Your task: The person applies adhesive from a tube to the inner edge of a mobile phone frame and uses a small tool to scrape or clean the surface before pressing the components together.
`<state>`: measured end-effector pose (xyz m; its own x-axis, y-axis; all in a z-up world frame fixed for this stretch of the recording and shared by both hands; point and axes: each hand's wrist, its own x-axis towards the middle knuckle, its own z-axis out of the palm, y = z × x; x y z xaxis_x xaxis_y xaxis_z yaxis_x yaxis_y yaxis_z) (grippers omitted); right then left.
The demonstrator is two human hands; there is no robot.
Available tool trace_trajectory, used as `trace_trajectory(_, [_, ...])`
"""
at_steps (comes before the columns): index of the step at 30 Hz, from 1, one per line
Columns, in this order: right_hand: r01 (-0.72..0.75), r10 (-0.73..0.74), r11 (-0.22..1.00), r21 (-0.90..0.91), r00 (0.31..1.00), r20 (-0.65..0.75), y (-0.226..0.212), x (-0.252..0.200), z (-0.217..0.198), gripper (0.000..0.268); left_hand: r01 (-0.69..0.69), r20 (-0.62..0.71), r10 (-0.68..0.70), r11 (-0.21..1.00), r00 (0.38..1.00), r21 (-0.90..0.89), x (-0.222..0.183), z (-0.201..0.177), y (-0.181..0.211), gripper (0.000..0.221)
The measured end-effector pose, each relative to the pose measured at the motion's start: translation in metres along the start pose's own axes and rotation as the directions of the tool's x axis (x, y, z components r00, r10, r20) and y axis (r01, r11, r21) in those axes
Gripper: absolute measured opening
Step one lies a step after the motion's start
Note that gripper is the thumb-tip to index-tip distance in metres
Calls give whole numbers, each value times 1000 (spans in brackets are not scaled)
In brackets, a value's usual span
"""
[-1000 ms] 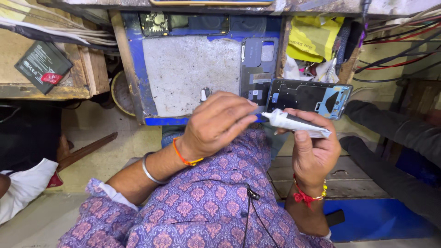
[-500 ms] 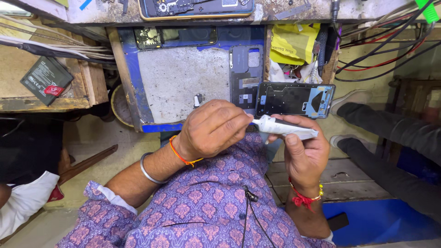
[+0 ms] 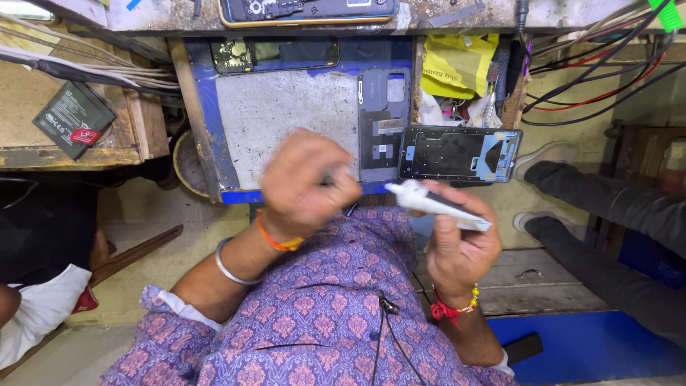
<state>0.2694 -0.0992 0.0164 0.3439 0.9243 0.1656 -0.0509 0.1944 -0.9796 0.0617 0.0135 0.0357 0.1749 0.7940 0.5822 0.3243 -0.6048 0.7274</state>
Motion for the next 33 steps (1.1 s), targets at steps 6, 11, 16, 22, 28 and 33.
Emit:
trace_trajectory(6, [-85, 95, 982, 167, 994, -49, 1, 5, -13, 38, 138, -34, -138, 990, 990, 9, -3, -32, -27, 6])
trace_trajectory(11, [-147, 159, 961, 235, 987, -33, 3, 6, -11, 39, 183, 148, -166, 978, 975, -105, -19, -24, -21, 8])
trace_trajectory(16, [-86, 86, 995, 52, 996, 4, 0, -1, -11, 36, 201, 204, -157, 955, 966, -218, -20, -1, 4, 13])
trace_trajectory(22, [268, -190, 846, -461, 959, 208, -6, 0, -14, 31, 313, 241, -249, 909, 938, -276, -14, -2, 18, 16])
trace_trajectory(28, [388, -270, 760, -522, 918, 289, -10, 4, -6, 32, 291, 210, -237, 914, 948, -281, -12, -3, 17, 15])
trace_trajectory(33, [484, -278, 774, -409, 839, 468, -19, 15, -1, 41, 237, 205, -191, 945, 960, -226, -8, -8, 14, 15])
